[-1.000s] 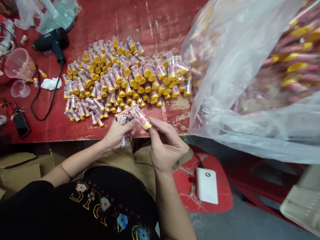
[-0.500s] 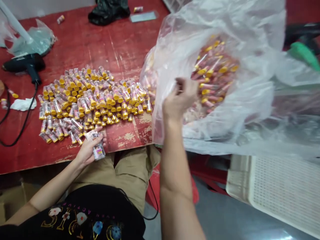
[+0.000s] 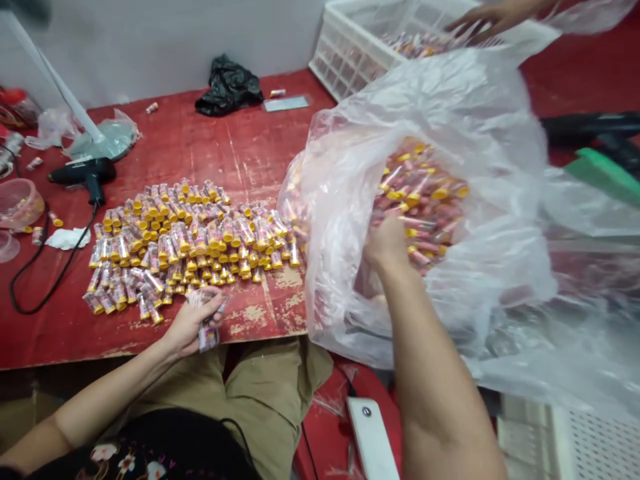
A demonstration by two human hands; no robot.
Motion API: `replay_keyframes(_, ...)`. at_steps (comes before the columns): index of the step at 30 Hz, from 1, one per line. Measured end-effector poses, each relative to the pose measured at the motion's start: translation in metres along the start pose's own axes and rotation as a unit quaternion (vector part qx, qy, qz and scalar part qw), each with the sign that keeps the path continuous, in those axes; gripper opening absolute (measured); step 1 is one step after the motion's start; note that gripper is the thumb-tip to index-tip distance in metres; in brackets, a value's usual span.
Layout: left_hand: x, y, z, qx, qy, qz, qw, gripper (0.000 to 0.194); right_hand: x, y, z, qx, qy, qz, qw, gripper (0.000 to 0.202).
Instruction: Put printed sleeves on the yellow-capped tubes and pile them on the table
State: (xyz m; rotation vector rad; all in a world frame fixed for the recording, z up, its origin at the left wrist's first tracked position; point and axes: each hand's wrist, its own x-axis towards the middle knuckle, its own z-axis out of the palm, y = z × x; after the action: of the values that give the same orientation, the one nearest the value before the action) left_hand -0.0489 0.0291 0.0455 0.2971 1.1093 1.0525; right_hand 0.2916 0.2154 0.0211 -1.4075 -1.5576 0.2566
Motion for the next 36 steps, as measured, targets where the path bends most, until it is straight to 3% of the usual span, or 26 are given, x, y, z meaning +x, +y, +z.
replay_keyframes(3, 0.003, -0.006, 0.01, 0.027, -0.032, 0.045, 0.998, 0.07, -0.067, -0.059, -0.006, 0.066, 0.007, 0.099, 0.993, 0.026)
replay_keyframes(7, -0.002, -0.019, 0.012, 0.064, -0.043, 0.123, 0.989, 0.064, -0.159, -0.145, 0.011, 0.157, -0.094, 0.189, 0.965, 0.041)
replay_keyframes(9, -0.008, -0.023, 0.007, 0.078, -0.046, 0.154, 0.984, 0.061, -0.184, -0.173, 0.027, 0.242, -0.138, 0.232, 0.932, 0.048)
replay_keyframes(11, -0.015, -0.025, 0.001, 0.077, -0.045, 0.173, 0.981, 0.059, -0.195, -0.187, 0.041, 0.317, -0.145, 0.273, 0.897, 0.049)
replay_keyframes(14, -0.021, -0.025, -0.006, 0.055, -0.025, 0.184, 0.981, 0.055, -0.201, -0.196, 0.052, 0.359, -0.114, 0.301, 0.876, 0.045)
replay_keyframes(21, -0.027, -0.022, -0.006, -0.003, 0.036, 0.204, 0.978, 0.059, -0.219, -0.219, 0.069, 0.34, -0.004, 0.285, 0.896, 0.05)
replay_keyframes(25, -0.026, -0.017, -0.005, -0.036, 0.047, 0.188, 0.98, 0.06, -0.223, -0.221, 0.057, 0.425, -0.047, 0.279, 0.86, 0.051)
replay_keyframes(26, -0.026, -0.015, -0.006, -0.043, 0.046, 0.18, 0.982, 0.06, -0.224, -0.22, 0.051, 0.425, -0.061, 0.268, 0.863, 0.048)
replay_keyframes(29, -0.025, -0.011, -0.008, -0.05, 0.038, 0.159, 0.985, 0.059, -0.23, -0.214, 0.03, 0.329, -0.085, 0.205, 0.918, 0.042)
replay_keyframes(32, -0.025, -0.01, -0.01, -0.049, 0.01, 0.153, 0.987, 0.06, -0.235, -0.208, 0.02, 0.212, -0.063, 0.103, 0.97, 0.04)
replay_keyframes(36, -0.024, -0.009, -0.008, -0.024, -0.027, 0.133, 0.99, 0.06, -0.231, -0.206, 0.014, 0.112, -0.037, -0.041, 0.992, 0.033)
